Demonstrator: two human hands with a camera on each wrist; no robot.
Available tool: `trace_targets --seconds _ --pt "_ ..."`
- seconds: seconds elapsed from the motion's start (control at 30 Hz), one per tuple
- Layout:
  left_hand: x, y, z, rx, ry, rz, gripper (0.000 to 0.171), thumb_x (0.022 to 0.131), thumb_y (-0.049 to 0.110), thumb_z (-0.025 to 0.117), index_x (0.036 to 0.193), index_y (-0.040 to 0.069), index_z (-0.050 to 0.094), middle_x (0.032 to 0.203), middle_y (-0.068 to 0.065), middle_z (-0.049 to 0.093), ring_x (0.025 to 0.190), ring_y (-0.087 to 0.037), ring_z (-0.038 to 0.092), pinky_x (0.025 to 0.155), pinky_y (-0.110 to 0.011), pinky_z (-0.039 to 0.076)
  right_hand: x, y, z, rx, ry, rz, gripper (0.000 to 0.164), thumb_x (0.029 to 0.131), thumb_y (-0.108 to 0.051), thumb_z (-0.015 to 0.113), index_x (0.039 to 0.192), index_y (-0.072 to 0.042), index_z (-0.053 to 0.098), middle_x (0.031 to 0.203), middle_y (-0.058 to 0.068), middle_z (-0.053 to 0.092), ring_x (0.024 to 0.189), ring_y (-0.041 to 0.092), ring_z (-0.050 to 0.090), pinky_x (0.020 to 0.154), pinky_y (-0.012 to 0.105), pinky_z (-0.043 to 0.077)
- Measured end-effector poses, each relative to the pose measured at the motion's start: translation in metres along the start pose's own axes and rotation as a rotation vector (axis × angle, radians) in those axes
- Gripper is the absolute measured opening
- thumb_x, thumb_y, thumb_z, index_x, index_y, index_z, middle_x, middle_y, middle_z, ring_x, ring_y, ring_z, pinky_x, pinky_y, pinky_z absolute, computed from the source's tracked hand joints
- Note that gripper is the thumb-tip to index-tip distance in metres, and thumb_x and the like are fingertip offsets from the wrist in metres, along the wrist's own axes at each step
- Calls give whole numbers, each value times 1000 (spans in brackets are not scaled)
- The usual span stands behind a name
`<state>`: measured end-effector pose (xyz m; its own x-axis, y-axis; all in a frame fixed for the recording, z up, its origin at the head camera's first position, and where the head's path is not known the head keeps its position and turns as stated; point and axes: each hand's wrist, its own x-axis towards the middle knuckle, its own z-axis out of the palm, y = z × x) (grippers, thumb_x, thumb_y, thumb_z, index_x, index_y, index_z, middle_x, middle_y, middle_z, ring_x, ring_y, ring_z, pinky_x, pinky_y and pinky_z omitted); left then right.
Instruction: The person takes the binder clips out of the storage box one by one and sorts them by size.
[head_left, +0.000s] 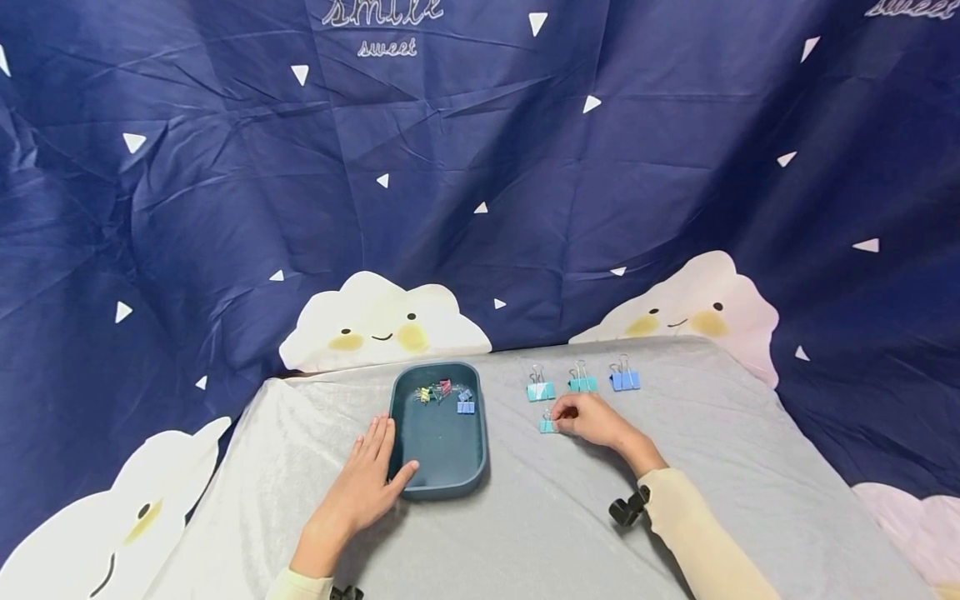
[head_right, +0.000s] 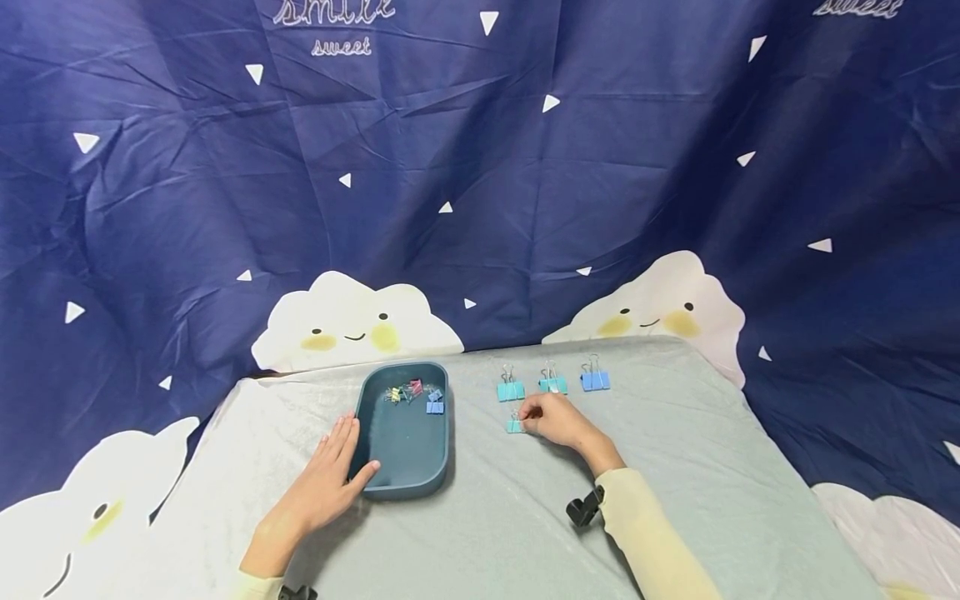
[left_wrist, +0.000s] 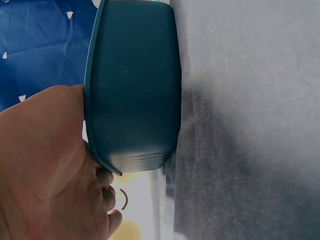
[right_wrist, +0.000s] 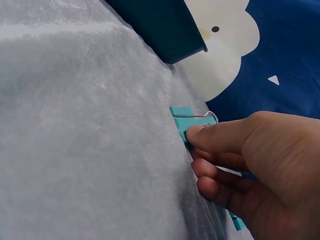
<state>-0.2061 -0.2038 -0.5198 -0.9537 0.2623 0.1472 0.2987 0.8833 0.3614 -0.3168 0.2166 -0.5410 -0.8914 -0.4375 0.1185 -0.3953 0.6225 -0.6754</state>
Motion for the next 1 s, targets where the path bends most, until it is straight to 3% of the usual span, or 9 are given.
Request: trace_targets --seconds 1.0 --pt "1 -1 -1 -15 -23 -11 89 108 50 56 165 -9 24 175 -27 21 164 -45 18 130 -66 21 -3 -3 -3 21 -16 17 8 95 -3 75 102 -6 78 98 3 75 87 10 64 77 25 54"
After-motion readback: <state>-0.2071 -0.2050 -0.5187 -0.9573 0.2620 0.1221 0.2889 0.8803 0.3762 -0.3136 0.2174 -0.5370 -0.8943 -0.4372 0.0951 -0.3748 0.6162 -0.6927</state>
